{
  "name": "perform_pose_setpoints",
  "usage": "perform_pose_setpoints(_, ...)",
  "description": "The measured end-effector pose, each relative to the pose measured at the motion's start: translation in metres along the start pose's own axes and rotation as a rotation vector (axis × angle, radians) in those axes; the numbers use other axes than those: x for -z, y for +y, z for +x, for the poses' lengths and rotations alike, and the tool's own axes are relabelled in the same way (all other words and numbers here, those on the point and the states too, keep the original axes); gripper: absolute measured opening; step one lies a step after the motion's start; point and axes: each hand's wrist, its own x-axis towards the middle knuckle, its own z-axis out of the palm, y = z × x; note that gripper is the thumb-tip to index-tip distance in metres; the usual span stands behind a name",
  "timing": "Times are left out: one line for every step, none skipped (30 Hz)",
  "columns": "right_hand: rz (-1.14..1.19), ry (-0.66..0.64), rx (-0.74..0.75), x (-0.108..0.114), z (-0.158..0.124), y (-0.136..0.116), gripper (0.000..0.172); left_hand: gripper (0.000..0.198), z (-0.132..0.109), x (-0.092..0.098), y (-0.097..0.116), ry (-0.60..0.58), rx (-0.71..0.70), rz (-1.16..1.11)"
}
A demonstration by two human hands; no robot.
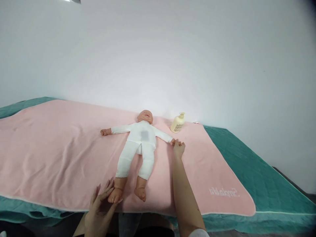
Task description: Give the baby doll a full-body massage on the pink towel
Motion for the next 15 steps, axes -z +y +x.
perform_pose_setpoints(0.014, -0.007, -0.003, 0.000, -0.001, -0.001, 0.040, 0.026, -0.001, 0.000, 0.000, -0.009, -0.020, 0.021)
perform_pose_setpoints(0.029, -0.014, -0.007, -0.001, -0.002, -0.003, 0.040, 0.027, -0.001, 0.001, 0.000, -0.011, -0.031, 0.035)
perform_pose_setpoints(0.046, -0.020, -0.011, -0.001, -0.004, -0.004, 0.040, 0.028, -0.002, 0.001, 0.000, -0.006, -0.040, 0.045)
perform_pose_setpoints(0.064, -0.024, -0.015, -0.002, -0.005, -0.006, 0.041, 0.029, -0.002, 0.002, 0.001, 0.000, -0.040, 0.052)
perform_pose_setpoints(0.082, -0.025, -0.019, -0.002, -0.006, -0.008, 0.042, 0.031, -0.002, 0.002, 0.001, 0.003, -0.030, 0.059)
perform_pose_setpoints(0.100, -0.024, -0.023, -0.003, -0.008, -0.010, 0.044, 0.033, -0.002, 0.002, 0.002, 0.011, -0.021, 0.064)
perform_pose_setpoints(0.117, -0.022, -0.026, -0.003, -0.009, -0.012, 0.045, 0.034, -0.003, 0.002, 0.002, 0.016, -0.010, 0.070)
perform_pose_setpoints(0.133, -0.020, -0.029, -0.003, -0.011, -0.014, 0.046, 0.035, -0.004, 0.002, 0.003, 0.018, 0.004, 0.076)
perform_pose_setpoints(0.146, -0.014, -0.030, -0.003, -0.013, -0.017, 0.047, 0.036, -0.005, 0.002, 0.003, 0.020, 0.021, 0.083)
perform_pose_setpoints(0.161, -0.008, -0.024, -0.003, -0.015, -0.020, 0.047, 0.037, -0.006, 0.002, 0.002, 0.023, 0.045, 0.088)
perform_pose_setpoints(0.182, -0.003, -0.006, -0.003, -0.017, -0.023, 0.048, 0.037, -0.007, 0.001, 0.002, 0.024, 0.070, 0.093)
perform_pose_setpoints(0.207, -0.001, 0.024, -0.003, -0.021, -0.026, 0.049, 0.038, -0.009, 0.000, 0.001, 0.021, 0.100, 0.098)
perform_pose_setpoints(0.234, -0.006, 0.064, -0.003, -0.024, -0.029, 0.050, 0.038, -0.011, -0.001, 0.000, 0.018, 0.130, 0.102)
perform_pose_setpoints(0.259, -0.017, 0.111, -0.003, -0.029, -0.032, 0.052, 0.039, -0.012, -0.001, 0.000, 0.022, 0.158, 0.102)
perform_pose_setpoints(0.277, -0.039, 0.160, -0.003, -0.033, -0.035, 0.054, 0.040, -0.013, -0.002, -0.001, 0.030, 0.182, 0.101)
